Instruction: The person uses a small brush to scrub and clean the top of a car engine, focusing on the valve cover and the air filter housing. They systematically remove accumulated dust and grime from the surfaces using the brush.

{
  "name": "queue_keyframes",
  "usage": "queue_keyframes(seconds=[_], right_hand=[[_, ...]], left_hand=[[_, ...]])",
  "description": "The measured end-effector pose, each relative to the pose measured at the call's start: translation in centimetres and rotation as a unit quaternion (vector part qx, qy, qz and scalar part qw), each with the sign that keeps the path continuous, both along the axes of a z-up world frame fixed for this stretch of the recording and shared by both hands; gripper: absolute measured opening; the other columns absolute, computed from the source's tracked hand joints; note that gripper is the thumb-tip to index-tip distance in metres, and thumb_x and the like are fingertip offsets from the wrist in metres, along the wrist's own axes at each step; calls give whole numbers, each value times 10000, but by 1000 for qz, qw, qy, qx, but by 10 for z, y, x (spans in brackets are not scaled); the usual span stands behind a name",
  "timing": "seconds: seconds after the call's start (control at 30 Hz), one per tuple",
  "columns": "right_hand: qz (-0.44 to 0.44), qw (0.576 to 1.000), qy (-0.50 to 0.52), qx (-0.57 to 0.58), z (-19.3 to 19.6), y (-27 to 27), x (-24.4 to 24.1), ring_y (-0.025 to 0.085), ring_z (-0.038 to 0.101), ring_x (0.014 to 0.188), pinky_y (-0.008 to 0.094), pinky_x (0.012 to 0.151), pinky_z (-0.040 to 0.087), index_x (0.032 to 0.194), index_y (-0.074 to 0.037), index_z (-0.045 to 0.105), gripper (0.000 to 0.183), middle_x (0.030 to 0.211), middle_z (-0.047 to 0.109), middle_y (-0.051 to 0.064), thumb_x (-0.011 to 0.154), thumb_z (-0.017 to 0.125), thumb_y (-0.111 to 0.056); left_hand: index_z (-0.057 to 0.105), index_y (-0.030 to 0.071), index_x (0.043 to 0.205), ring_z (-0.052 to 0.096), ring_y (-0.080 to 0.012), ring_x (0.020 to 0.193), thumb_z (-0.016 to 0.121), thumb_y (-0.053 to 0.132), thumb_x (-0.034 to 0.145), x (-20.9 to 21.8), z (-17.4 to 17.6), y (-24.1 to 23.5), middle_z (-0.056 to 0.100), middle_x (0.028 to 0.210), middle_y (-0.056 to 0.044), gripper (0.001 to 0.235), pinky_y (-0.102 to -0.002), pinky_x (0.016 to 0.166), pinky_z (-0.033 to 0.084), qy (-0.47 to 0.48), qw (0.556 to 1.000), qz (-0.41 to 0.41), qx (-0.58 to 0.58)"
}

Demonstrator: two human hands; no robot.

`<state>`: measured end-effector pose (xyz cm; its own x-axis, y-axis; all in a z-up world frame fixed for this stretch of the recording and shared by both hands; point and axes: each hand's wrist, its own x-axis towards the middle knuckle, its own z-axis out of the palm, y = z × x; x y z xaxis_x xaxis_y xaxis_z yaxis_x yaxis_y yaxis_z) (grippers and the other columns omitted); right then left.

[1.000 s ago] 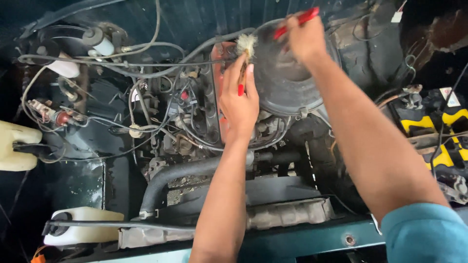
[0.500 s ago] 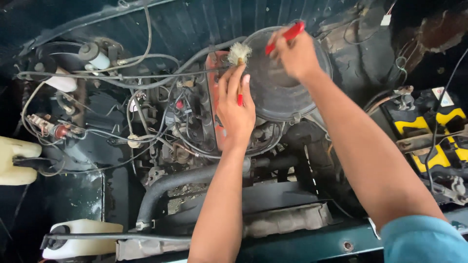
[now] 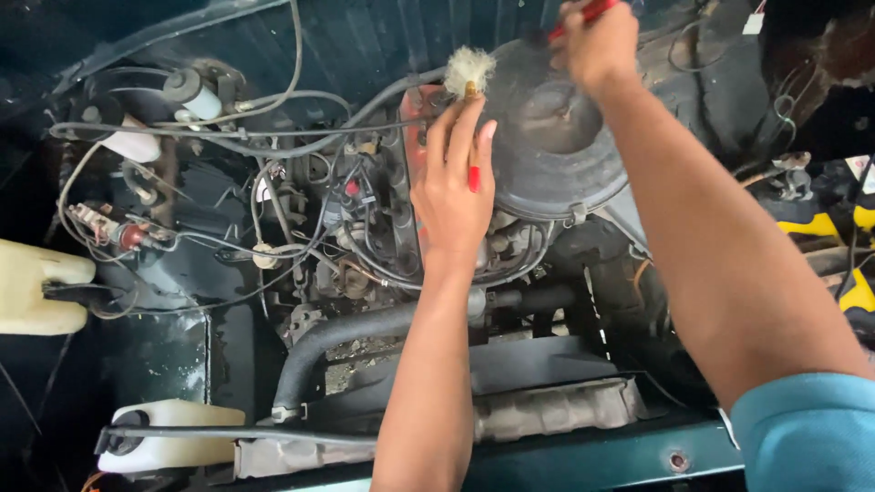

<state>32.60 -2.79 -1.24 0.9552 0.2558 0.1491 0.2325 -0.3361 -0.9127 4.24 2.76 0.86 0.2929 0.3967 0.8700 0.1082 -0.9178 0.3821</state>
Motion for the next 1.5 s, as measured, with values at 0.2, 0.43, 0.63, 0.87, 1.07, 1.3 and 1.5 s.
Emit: queue_keyframes(seconds=[0.2,0.43,0.63,0.87,1.07,1.3,1.5], right_hand=[[227,974,9,-22,33,28,-69,198,768,593,307,591,643,1093,-7,671,278,827,780,156,1061,433,-147],[227,972,-18,-55,37,12,-56,133,763,651,253,648,662,933,-99,700,258,782,764,65,1052,483,-169],[39,998,-25,-51,-9,-37,39,93,780,596,266,457,652,1067,-123,740,197,848,802,19,1010,571,-207],[15,935,-218,-278,-17,-54,50,224,559,706,433,617,443,857,-132,538,259,796,563,48,1097,544,-228],[146,957,-201,-149,21,-23,-59,160,761,717,362,715,578,880,-162,731,222,745,754,9,1019,558,-156],[110,968,-147,-172,12,-65,-21,161,758,924,338,833,551,1075,-166,751,249,885,799,-26,976,524,-139],[46,980,8,-196,58,-128,-61,147,709,564,279,606,562,916,-59,734,325,832,772,49,1039,444,-138]], left_hand=[[659,212,1303,748,-183,1109,554,315,1117,-3,2,0,659,1265,18,237,-320,740,661,-5,998,-23,-52],[670,193,1280,707,-245,1175,576,279,1101,0,-15,-1,671,1198,12,220,-407,1019,637,-14,997,-41,-64],[664,223,1285,732,-169,1097,560,323,1105,2,-19,0,683,1230,28,230,-342,747,660,23,995,-59,-83],[679,247,1276,744,-106,906,557,373,1101,8,-21,-5,698,1201,60,248,-255,581,568,27,998,-47,-43],[691,232,1264,747,-102,892,602,341,1092,2,-16,-6,707,1220,65,221,-262,579,552,43,998,-48,-9],[687,221,1270,760,-98,969,579,335,1098,3,-20,-5,727,1224,72,233,-261,589,571,65,997,-48,-15],[681,232,1280,761,-131,865,550,370,1095,6,-27,-3,721,1221,67,266,-281,514,541,82,994,-54,-48]])
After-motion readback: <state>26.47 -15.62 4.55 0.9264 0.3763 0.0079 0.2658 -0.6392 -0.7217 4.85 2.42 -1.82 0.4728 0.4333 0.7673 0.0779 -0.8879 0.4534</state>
